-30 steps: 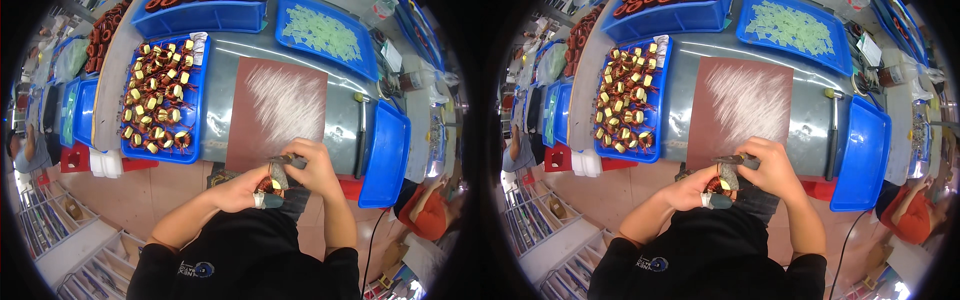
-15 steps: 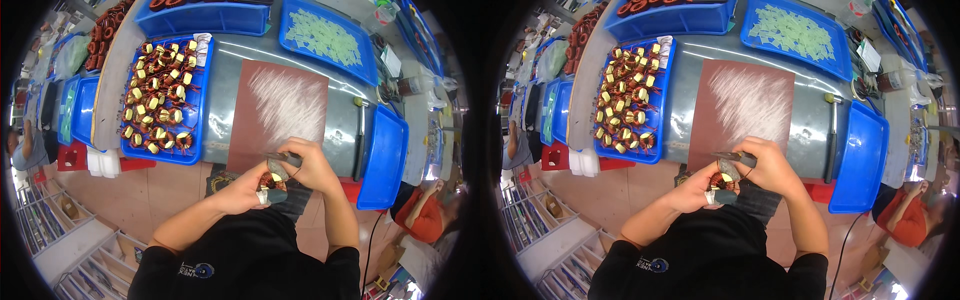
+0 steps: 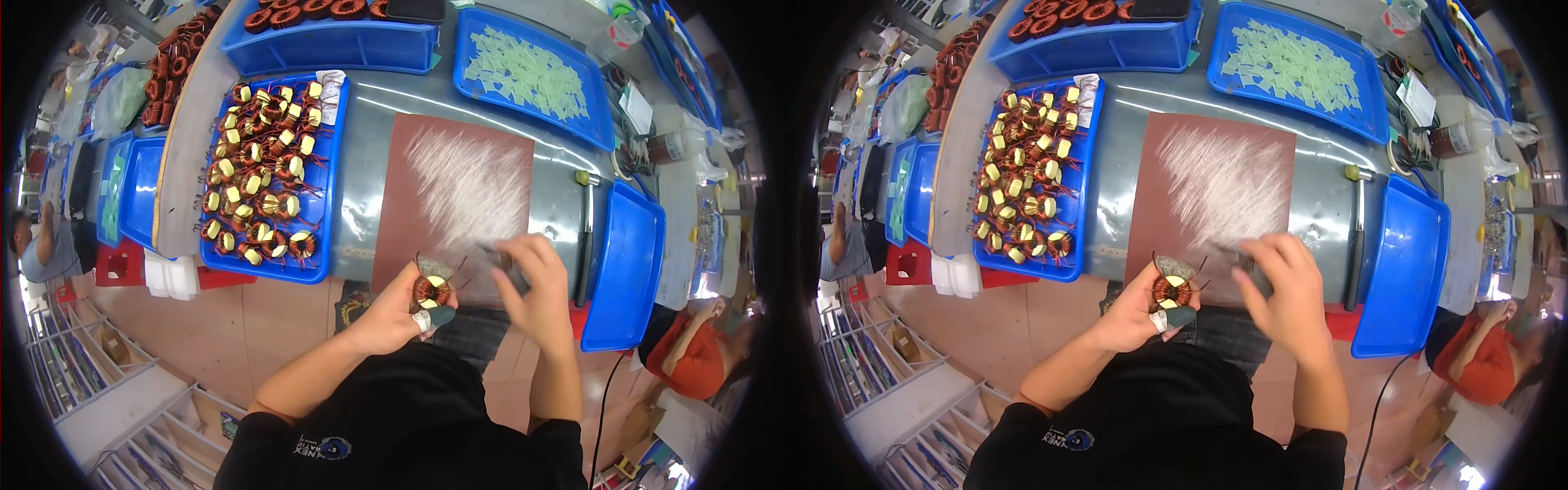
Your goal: Cleaning wires and assembling electronic coil components at a factory workbench.
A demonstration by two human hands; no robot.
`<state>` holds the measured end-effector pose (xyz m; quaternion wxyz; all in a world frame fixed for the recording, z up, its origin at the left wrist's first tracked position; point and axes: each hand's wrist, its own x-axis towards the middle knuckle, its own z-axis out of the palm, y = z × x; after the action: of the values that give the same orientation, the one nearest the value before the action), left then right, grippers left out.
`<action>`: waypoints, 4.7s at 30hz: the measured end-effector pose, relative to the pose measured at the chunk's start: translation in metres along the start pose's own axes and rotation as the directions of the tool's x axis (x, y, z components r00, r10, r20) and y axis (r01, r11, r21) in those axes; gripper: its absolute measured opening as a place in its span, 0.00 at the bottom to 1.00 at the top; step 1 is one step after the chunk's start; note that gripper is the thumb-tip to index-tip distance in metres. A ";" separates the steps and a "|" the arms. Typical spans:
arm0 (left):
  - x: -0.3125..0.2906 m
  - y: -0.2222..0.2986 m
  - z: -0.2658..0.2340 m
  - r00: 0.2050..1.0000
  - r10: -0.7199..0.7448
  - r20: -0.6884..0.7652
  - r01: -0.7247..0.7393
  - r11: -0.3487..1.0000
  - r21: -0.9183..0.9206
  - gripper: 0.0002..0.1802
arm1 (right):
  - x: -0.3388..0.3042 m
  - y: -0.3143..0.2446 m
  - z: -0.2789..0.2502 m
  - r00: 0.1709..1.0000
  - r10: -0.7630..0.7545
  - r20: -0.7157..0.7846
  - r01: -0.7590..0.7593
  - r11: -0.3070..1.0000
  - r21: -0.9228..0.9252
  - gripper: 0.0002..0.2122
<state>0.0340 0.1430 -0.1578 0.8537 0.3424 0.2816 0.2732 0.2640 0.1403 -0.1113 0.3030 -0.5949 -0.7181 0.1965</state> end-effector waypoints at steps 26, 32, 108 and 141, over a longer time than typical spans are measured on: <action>0.006 0.002 -0.001 0.989 0.145 -0.041 -0.114 0.898 0.424 0.26 | -0.011 -0.041 0.016 0.968 -0.243 0.063 0.251 0.929 -0.273 0.16; 0.008 0.003 -0.002 0.991 -0.029 -0.132 0.065 0.956 0.284 0.22 | 0.008 -0.041 0.009 0.937 -0.302 0.176 0.346 0.867 -0.359 0.12; 0.002 0.007 0.001 0.933 -0.248 0.262 0.222 0.967 0.126 0.19 | 0.044 0.014 0.029 0.831 -0.180 0.527 -0.098 0.885 0.456 0.11; 0.002 -0.001 0.000 0.914 -0.215 0.345 0.149 0.967 0.207 0.20 | 0.032 0.016 0.023 0.783 -0.111 0.612 -0.192 0.893 0.408 0.11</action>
<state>0.0362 0.1439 -0.1589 0.8791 0.4336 0.1719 0.0980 0.2565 0.1763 -0.1321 0.1742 -0.4259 -0.6986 0.5479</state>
